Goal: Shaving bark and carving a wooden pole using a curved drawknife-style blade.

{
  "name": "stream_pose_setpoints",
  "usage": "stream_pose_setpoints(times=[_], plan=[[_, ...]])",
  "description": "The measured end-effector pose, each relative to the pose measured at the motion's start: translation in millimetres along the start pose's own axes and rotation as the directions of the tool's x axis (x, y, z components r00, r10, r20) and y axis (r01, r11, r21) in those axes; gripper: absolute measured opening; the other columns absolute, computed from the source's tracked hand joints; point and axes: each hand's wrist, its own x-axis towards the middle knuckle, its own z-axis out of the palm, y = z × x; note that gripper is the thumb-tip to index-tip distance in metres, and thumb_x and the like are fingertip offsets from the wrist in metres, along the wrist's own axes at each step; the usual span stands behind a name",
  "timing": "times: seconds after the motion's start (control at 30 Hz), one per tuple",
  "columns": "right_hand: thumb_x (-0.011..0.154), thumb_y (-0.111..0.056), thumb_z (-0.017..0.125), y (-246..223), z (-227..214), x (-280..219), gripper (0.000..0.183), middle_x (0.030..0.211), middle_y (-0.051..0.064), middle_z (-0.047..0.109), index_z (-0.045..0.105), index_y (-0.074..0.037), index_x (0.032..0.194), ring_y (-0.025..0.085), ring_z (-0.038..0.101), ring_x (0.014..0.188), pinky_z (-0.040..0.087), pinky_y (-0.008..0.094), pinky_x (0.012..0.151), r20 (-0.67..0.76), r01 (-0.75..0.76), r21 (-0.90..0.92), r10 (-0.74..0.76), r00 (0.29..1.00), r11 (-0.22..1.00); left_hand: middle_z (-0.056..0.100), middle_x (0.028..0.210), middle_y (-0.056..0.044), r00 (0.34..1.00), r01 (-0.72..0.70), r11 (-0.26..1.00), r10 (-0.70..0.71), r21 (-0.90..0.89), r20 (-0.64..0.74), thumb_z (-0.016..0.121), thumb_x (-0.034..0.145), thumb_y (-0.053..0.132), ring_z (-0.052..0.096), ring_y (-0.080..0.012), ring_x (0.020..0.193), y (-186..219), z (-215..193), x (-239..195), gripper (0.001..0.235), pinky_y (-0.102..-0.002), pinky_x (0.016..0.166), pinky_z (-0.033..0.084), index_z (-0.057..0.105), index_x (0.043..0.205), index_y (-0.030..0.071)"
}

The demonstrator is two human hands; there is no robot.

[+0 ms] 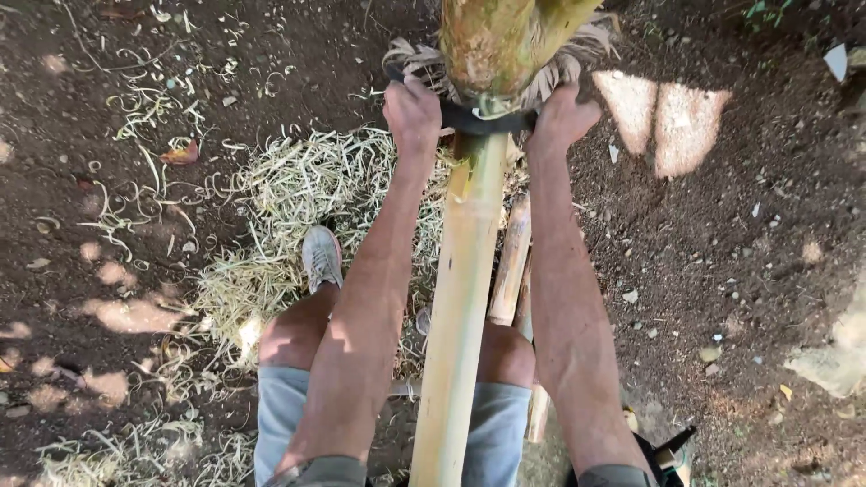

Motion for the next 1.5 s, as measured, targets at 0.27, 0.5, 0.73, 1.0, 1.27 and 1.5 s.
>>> stream_pose_setpoints(times=[0.27,0.5,0.73,1.0,1.27,1.5], plan=[[0.095,-0.008,0.056,20.5,-55.1,-37.1,0.012,0.079,0.011,0.060,0.052,0.003,0.097,0.016,0.059,0.055,0.051,0.031,0.043,0.107,0.055,-0.068,-0.047,0.993,0.996,0.062,0.077,-0.020,0.975,-0.173,0.983,0.179,0.060,-0.131,0.048,0.104,0.024,0.061,-0.0340,0.067,-51.9,-33.3,-66.6,0.034,-0.051,0.067,0.048,0.059,0.087,-0.004],[0.095,-0.005,0.058,43.9,-103.0,-69.8,0.012,0.072,0.006,0.054,0.053,0.003,0.090,0.015,0.052,0.046,0.044,0.031,0.037,0.170,0.157,0.023,-0.158,0.973,0.987,0.055,0.071,-0.013,0.999,-0.016,1.000,0.015,-0.007,-0.047,0.045,0.107,0.022,0.055,-0.0247,0.062,-53.6,-79.1,-132.0,0.033,-0.048,0.066,0.044,0.054,0.088,-0.003],[0.094,-0.008,0.057,19.1,-72.7,-60.6,0.013,0.071,0.009,0.058,0.056,0.005,0.094,0.017,0.059,0.048,0.049,0.033,0.040,0.142,0.248,-0.171,-0.225,0.964,0.954,0.056,0.078,-0.009,0.998,-0.012,0.991,0.002,-0.137,-0.070,0.043,0.110,0.021,0.056,-0.0197,0.065,-48.3,-59.2,-108.8,0.031,-0.040,0.060,0.046,0.056,0.092,0.000],[0.093,-0.012,0.058,23.2,-37.2,-18.2,0.015,0.076,0.012,0.068,0.062,0.003,0.097,0.015,0.063,0.053,0.055,0.032,0.048,0.113,0.240,-0.164,-0.223,0.968,0.957,0.051,0.073,-0.005,0.968,0.251,0.905,-0.237,-0.343,0.083,0.041,0.103,0.024,0.048,-0.0127,0.049,12.7,-52.4,-83.3,0.021,-0.033,0.037,0.045,0.046,0.091,0.007],[0.092,-0.012,0.059,8.0,-13.2,-11.4,0.021,0.080,0.014,0.058,0.051,0.006,0.097,0.018,0.057,0.050,0.048,0.033,0.039,0.059,0.178,-0.039,-0.176,0.983,0.983,0.055,0.070,-0.008,0.997,0.029,0.977,-0.044,-0.210,-0.068,0.047,0.104,0.025,0.053,-0.0192,0.059,-30.9,-14.3,-41.5,0.032,-0.040,0.054,0.047,0.054,0.084,0.000],[0.091,-0.013,0.058,0.6,6.2,1.4,0.024,0.083,0.015,0.062,0.058,0.010,0.097,0.019,0.061,0.055,0.052,0.033,0.043,0.063,0.188,-0.036,-0.185,0.981,0.982,0.062,0.078,-0.015,0.989,-0.075,0.991,0.059,-0.114,-0.136,0.049,0.103,0.029,0.063,-0.0261,0.070,-35.5,5.2,-8.9,0.038,-0.044,0.068,0.051,0.058,0.086,-0.005]])
